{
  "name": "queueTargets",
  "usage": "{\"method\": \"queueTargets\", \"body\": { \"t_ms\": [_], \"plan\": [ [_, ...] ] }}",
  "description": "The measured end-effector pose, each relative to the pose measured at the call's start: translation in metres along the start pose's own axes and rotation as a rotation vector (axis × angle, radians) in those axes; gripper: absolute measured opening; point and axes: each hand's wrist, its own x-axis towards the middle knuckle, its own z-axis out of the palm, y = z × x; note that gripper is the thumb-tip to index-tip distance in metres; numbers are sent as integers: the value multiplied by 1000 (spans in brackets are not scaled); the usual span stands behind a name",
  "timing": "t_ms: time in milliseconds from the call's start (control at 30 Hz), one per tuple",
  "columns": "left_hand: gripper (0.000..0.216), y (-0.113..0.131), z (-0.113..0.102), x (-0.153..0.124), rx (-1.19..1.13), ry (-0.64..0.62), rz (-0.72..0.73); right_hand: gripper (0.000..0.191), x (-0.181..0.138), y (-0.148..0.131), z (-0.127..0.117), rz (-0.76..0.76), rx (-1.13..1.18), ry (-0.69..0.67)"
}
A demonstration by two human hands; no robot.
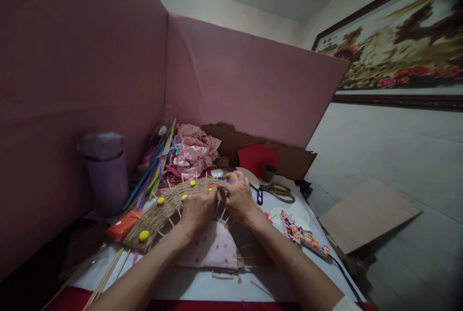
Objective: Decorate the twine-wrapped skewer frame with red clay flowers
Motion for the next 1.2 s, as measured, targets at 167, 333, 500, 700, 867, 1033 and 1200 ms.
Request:
{"method": "queueTargets", "body": {
  "t_ms": [167,333,500,700,867,1033,1200],
  "plan": [
    [32,0,1,0,6,1,12,20,0,2,2,-7,43,-8],
    [31,0,-1,0,7,43,-8,23,-2,2,-1,-7,39,6],
    [29,-1,-2,0,9,45,-66,21,-3,-1,1,-64,12,-19],
    [32,-2,-2,1,20,84,-105,20,-3,2,-3,-45,1,1],
    [28,-2,-1,1,-1,88,-77,24,-5,2,0,-72,9,-29],
    [29,-2,-2,0,2,90,-76,21,-1,3,0,-63,29,-18],
    [28,-4,-3,1,14,110,-128,19,2,2,2,-56,34,-3]
  ]
}}
